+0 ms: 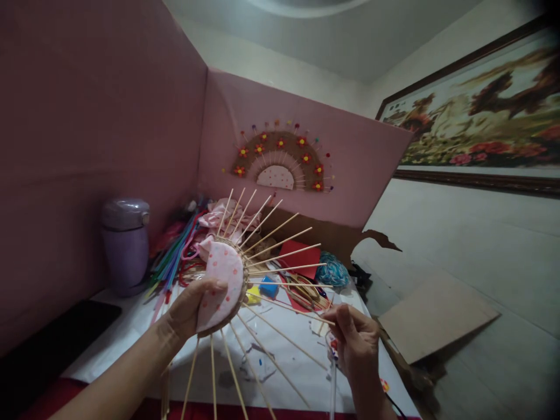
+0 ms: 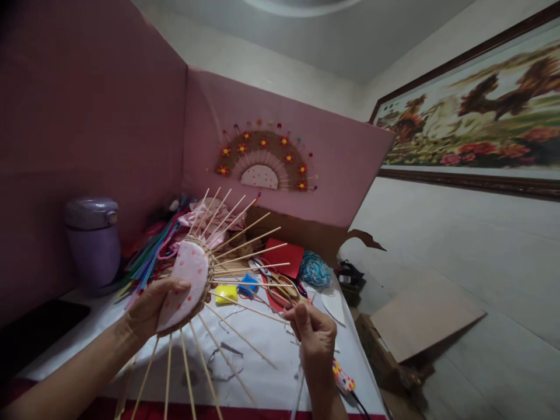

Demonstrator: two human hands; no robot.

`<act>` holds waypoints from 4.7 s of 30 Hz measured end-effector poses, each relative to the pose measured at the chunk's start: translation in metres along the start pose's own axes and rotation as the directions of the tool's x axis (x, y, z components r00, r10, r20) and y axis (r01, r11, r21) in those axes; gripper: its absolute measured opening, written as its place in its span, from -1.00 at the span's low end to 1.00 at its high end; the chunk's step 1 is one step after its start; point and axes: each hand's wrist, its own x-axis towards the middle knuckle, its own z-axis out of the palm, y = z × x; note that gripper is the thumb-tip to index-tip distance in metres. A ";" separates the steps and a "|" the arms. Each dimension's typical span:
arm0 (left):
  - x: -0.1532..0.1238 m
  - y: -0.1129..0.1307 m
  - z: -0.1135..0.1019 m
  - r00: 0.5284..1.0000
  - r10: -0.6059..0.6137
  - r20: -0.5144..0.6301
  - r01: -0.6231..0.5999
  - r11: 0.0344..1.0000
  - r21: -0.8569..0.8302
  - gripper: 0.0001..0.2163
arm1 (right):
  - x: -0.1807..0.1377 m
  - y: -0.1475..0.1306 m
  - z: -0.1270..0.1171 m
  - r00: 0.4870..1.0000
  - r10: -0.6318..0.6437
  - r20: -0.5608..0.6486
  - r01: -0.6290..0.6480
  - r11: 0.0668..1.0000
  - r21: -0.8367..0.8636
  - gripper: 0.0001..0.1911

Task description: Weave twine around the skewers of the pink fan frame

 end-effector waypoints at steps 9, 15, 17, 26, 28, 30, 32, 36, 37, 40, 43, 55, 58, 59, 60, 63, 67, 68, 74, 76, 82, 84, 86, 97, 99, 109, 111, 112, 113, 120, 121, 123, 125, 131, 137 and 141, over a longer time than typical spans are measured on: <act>0.001 0.003 -0.004 0.998 -0.018 -0.060 0.020 0.999 0.035 -0.85 | 0.014 -0.014 -0.002 0.977 0.129 0.168 -0.132 0.991 0.005 -0.72; -0.002 0.004 -0.003 0.997 -0.027 -0.075 0.030 0.999 0.045 -0.85 | 0.023 -0.028 -0.007 0.962 0.170 0.215 -0.191 0.978 0.084 -0.77; -0.004 0.004 0.000 0.998 -0.025 -0.064 0.028 0.999 0.042 -0.84 | 0.024 -0.032 -0.009 0.964 0.161 0.213 -0.182 0.980 0.084 -0.78; -0.002 0.003 0.001 0.999 0.000 -0.039 0.001 0.999 0.032 -0.84 | -0.002 -0.081 0.014 0.942 -0.036 0.335 0.162 0.920 -0.358 -0.83; -0.001 0.002 0.001 0.999 0.017 -0.048 -0.014 0.999 0.050 -0.84 | -0.013 -0.086 0.026 0.891 -0.165 0.423 0.363 0.819 -0.444 -0.93; -0.001 0.002 0.002 0.998 0.022 -0.062 -0.018 0.998 0.065 -0.83 | -0.023 -0.084 0.039 0.788 -0.248 0.563 0.526 0.747 -0.407 -0.88; -0.002 0.001 0.003 0.996 0.015 -0.085 -0.010 0.998 0.062 -0.81 | -0.030 -0.075 0.052 0.635 -0.299 0.712 0.661 0.686 -0.302 -0.90; -0.005 0.000 0.006 0.994 -0.008 -0.113 0.013 0.999 0.044 -0.80 | -0.039 -0.051 0.068 0.459 -0.240 0.856 0.795 0.540 -0.275 -0.75; -0.005 -0.001 0.007 0.994 -0.011 -0.106 0.014 0.999 0.031 -0.80 | -0.041 -0.046 0.070 0.455 -0.239 0.858 0.814 0.503 -0.292 -0.71; -0.007 0.000 0.007 0.995 -0.010 -0.098 0.008 1.000 -0.016 -0.79 | -0.045 -0.040 0.073 0.449 -0.259 0.855 0.844 0.439 -0.309 -0.67; -0.007 0.001 0.007 0.995 0.002 -0.103 -0.003 1.000 -0.015 -0.82 | -0.046 -0.042 0.071 0.464 -0.285 0.839 0.829 0.472 -0.299 -0.66; -0.007 0.004 0.004 0.998 0.037 -0.055 -0.038 0.999 -0.005 -0.83 | -0.023 -0.088 0.034 0.599 -0.280 0.750 0.722 0.594 -0.355 -0.88; -0.006 0.004 0.003 0.999 0.028 -0.045 -0.028 1.000 -0.011 -0.83 | -0.018 -0.105 0.029 0.709 -0.285 0.645 0.660 0.592 -0.463 -0.90; -0.006 0.004 0.003 0.999 0.028 -0.043 -0.028 1.000 -0.010 -0.82 | -0.017 -0.108 0.027 0.750 -0.269 0.604 0.616 0.618 -0.489 -0.91; -0.006 0.004 0.003 0.999 0.028 -0.041 -0.029 1.000 -0.009 -0.82 | -0.015 -0.111 0.025 0.791 -0.239 0.562 0.560 0.653 -0.510 -0.92; -0.006 0.003 0.003 0.998 0.036 -0.042 -0.036 0.999 -0.007 -0.80 | -0.011 -0.109 0.020 0.897 -0.121 0.425 0.360 0.757 -0.545 -0.88; -0.006 0.004 0.003 0.997 0.033 -0.063 -0.034 0.999 -0.019 -0.81 | -0.007 -0.092 0.015 0.954 0.052 0.297 0.118 0.843 -0.525 -0.81; -0.006 0.004 0.003 0.997 0.031 -0.066 -0.032 0.999 -0.022 -0.81 | -0.006 -0.086 0.014 0.952 0.103 0.289 0.064 0.856 -0.513 -0.80; -0.008 0.004 0.001 0.999 0.025 -0.042 -0.026 0.999 -0.020 -0.82 | 0.006 -0.059 0.014 0.916 0.355 0.187 -0.295 0.911 -0.288 -0.74; -0.008 0.004 0.001 0.999 0.019 -0.027 -0.020 0.999 -0.031 -0.83 | 0.009 -0.052 0.016 0.886 0.429 0.174 -0.380 0.889 -0.254 -0.73; -0.009 0.008 0.001 1.000 0.001 0.003 0.000 0.997 -0.081 -0.83 | -0.001 -0.041 0.027 0.813 0.429 0.394 -0.275 0.879 -0.390 -0.72; -0.009 0.010 0.000 0.999 0.023 -0.032 -0.025 0.997 -0.068 -0.82 | -0.005 -0.044 0.026 0.804 0.417 0.424 -0.230 0.875 -0.426 -0.73; -0.009 0.011 0.000 0.997 0.050 -0.056 -0.052 0.998 -0.033 -0.82 | -0.008 -0.049 0.024 0.818 0.398 0.416 -0.191 0.869 -0.456 -0.72; -0.007 0.008 0.008 0.995 0.094 -0.040 -0.092 0.993 0.069 -0.78 | -0.039 -0.060 0.034 0.590 -0.392 0.706 0.801 0.393 -0.451 -0.81; -0.008 0.007 0.008 0.996 0.085 -0.021 -0.084 0.995 0.061 -0.78 | -0.043 -0.055 0.041 0.482 -0.397 0.781 0.873 0.289 -0.392 -0.78; -0.008 0.005 0.009 0.996 0.074 -0.051 -0.072 0.997 0.042 -0.74 | -0.062 -0.025 0.082 0.448 -0.500 0.741 0.890 0.169 -0.423 -0.76; -0.008 0.004 0.009 0.997 0.066 -0.048 -0.064 0.997 0.030 -0.73 | -0.065 -0.021 0.087 0.475 -0.554 0.684 0.871 0.183 -0.456 -0.71; -0.008 0.004 0.009 0.997 0.064 -0.047 -0.063 0.998 0.020 -0.73 | -0.066 -0.020 0.089 0.491 -0.566 0.662 0.860 0.194 -0.471 -0.70; -0.008 0.004 0.010 0.997 0.061 -0.043 -0.061 0.998 0.011 -0.73 | -0.067 -0.019 0.091 0.506 -0.568 0.649 0.851 0.203 -0.485 -0.69; -0.008 0.004 0.013 0.999 0.012 -0.034 -0.014 0.999 -0.048 -0.77 | -0.071 -0.018 0.100 0.553 -0.562 0.615 0.819 0.235 -0.523 -0.63; -0.008 0.004 0.014 0.999 0.009 -0.046 -0.011 0.999 -0.052 -0.78 | -0.070 -0.019 0.101 0.553 -0.578 0.600 0.818 0.238 -0.524 -0.62; -0.008 0.004 0.014 0.997 0.008 -0.077 -0.012 0.998 -0.059 -0.79 | -0.068 -0.022 0.102 0.526 -0.586 0.616 0.833 0.208 -0.513 -0.66; -0.008 0.004 0.014 0.995 0.013 -0.101 -0.019 0.998 -0.060 -0.79 | -0.065 -0.026 0.101 0.463 -0.566 0.682 0.872 0.152 -0.466 -0.73; -0.008 0.003 0.014 0.994 0.037 -0.104 -0.041 0.999 -0.035 -0.78 | -0.069 -0.017 0.097 0.464 -0.550 0.695 0.864 0.107 -0.492 -0.78; -0.007 0.003 0.011 0.998 0.020 -0.058 -0.021 1.000 -0.010 -0.79 | -0.077 -0.006 0.108 0.532 -0.627 0.569 0.796 0.141 -0.588 -0.66; -0.006 0.002 0.006 0.998 0.039 -0.039 -0.039 0.999 -0.009 -0.81 | -0.068 -0.017 0.098 0.484 -0.626 0.612 0.849 0.167 -0.500 -0.66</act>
